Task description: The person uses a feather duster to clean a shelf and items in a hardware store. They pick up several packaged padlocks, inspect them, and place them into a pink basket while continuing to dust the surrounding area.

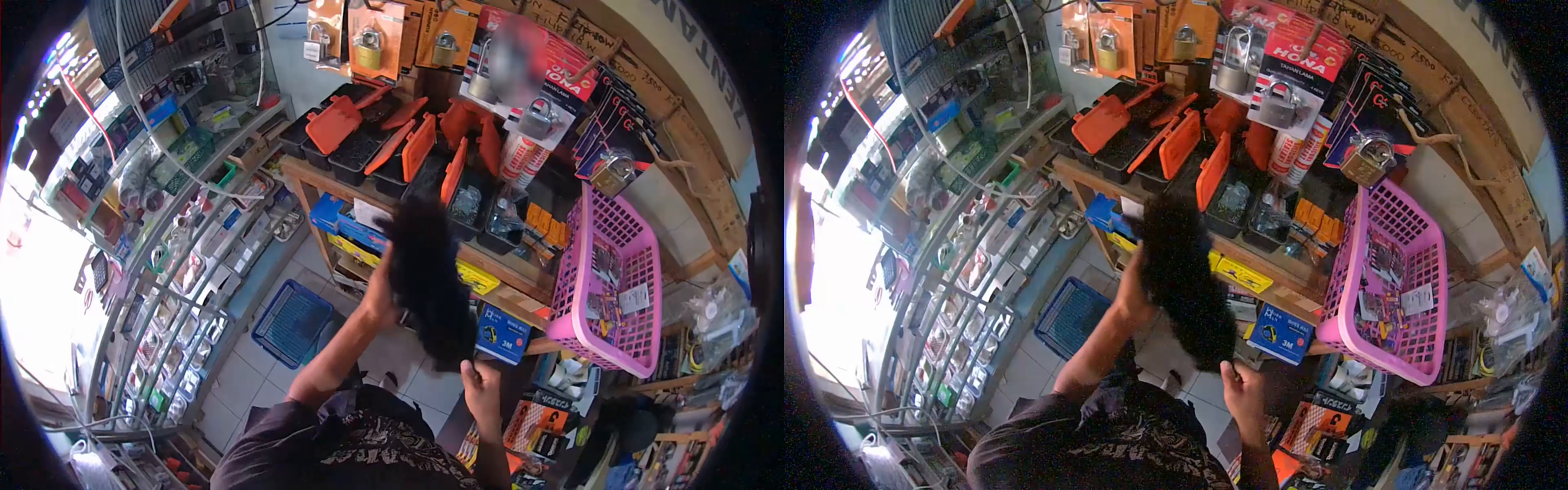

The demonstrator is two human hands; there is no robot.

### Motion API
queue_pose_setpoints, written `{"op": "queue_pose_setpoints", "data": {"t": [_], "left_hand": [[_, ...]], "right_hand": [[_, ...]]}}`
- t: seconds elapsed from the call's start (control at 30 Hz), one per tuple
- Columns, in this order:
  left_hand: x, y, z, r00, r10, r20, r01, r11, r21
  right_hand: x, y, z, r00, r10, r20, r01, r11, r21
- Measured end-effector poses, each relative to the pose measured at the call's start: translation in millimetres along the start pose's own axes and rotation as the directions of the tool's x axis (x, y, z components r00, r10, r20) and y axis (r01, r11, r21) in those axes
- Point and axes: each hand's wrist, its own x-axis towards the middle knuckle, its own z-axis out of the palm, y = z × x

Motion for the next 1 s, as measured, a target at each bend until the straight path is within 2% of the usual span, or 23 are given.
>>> {"op": "queue_pose_setpoints", "data": {"t": [0.03, 0.07, 0.1, 0.13, 0.17, 0.2, 0.23, 0.3, 0.43, 0.47, 0.57, 0.6, 0.63, 0.7, 0.73, 0.77, 0.83, 0.87, 0.9, 0.97, 1.0], "left_hand": [[-1, 13, 3, 0.996, 0.091, 0.003, -0.091, 0.995, -0.039], [-1, 26, 6, 0.982, 0.143, 0.124, -0.127, 0.984, -0.125], [-2, 31, 5, 0.981, 0.150, 0.127, -0.134, 0.983, -0.125], [-5, 33, 3, 0.987, 0.131, 0.095, -0.121, 0.987, -0.105], [-8, 32, 0, 0.992, 0.109, 0.060, -0.104, 0.991, -0.084], [4, 13, -15, 0.981, 0.160, 0.106, -0.150, 0.984, -0.097], [2, -3, -21, 0.983, 0.152, 0.100, -0.143, 0.985, -0.093], [-3, -31, -28, 0.999, -0.040, -0.035, 0.045, 0.990, 0.137], [11, -32, -58, 0.997, -0.079, 0.023, 0.078, 0.996, 0.046], [25, -30, -80, 0.997, -0.024, 0.072, 0.022, 0.999, 0.024], [69, -26, -152, 0.967, 0.166, 0.192, -0.155, 0.985, -0.070], [71, -25, -163, 0.948, 0.228, 0.223, -0.210, 0.972, -0.104], [61, -28, -151, 0.951, 0.229, 0.210, -0.212, 0.972, -0.101], [30, -45, -104, 0.902, 0.425, 0.076, -0.425, 0.841, 0.334], [-7, -19, -38, 0.998, 0.055, -0.038, -0.063, 0.969, -0.239], [-7, -19, -40, 0.998, 0.049, -0.041, -0.058, 0.969, -0.239], [-1, -16, -52, 0.992, 0.122, 0.014, -0.114, 0.954, -0.278], [12, -21, -81, 0.959, 0.271, 0.080, -0.269, 0.962, -0.037], [17, -19, -92, 0.958, 0.275, 0.075, -0.273, 0.961, -0.040], [23, -13, -104, 0.913, 0.349, 0.211, -0.300, 0.925, -0.232], [15, -7, -89, 0.915, 0.351, 0.200, -0.303, 0.923, -0.236]], "right_hand": [[-5, 1, 0, 1.000, -0.002, -0.006, 0.002, 1.000, 0.004], [-11, 1, -3, 0.999, 0.020, 0.027, -0.020, 1.000, -0.023], [-16, 5, -5, 0.997, 0.042, 0.063, -0.039, 0.998, -0.053], [-21, 9, -7, 0.988, 0.124, 0.094, -0.122, 0.992, -0.023], [-19, 12, -6, 0.987, 0.125, 0.099, -0.123, 0.992, -0.023], [-18, 11, -3, 0.992, 0.105, 0.072, -0.103, 0.994, -0.023], [-18, 9, 1, 0.995, 0.087, 0.042, -0.086, 0.996, -0.024], [-5, 8, 15, 0.996, 0.076, 0.048, -0.075, 0.997, -0.017], [-10, -2, 41, 0.995, 0.065, 0.072, -0.069, 0.996, 0.052], [-18, 5, 45, 0.990, 0.071, 0.124, -0.077, 0.996, 0.041], [-42, 33, 59, 0.989, 0.061, 0.132, -0.074, 0.992, 0.100], [-43, 38, 61, 0.994, 0.031, 0.106, -0.043, 0.993, 0.112], [-41, 38, 64, 0.992, 0.037, 0.118, -0.050, 0.992, 0.117], [-28, 32, 69, 0.988, 0.141, 0.056, -0.148, 0.977, 0.154], [-20, 24, 71, 0.974, 0.211, 0.078, -0.223, 0.949, 0.221], [-21, 21, 72, 0.973, 0.217, 0.078, -0.229, 0.948, 0.221], [-20, 17, 76, 0.979, 0.114, 0.170, -0.148, 0.967, 0.206], [-23, 25, 75, 0.974, 0.061, 0.216, -0.103, 0.977, 0.185], [-23, 29, 71, 0.973, 0.061, 0.222, -0.103, 0.978, 0.182], [-22, 35, 62, 0.987, 0.083, 0.137, -0.106, 0.979, 0.175], [-21, 41, 64, 0.988, 0.083, 0.134, -0.102, 0.983, 0.149]]}}
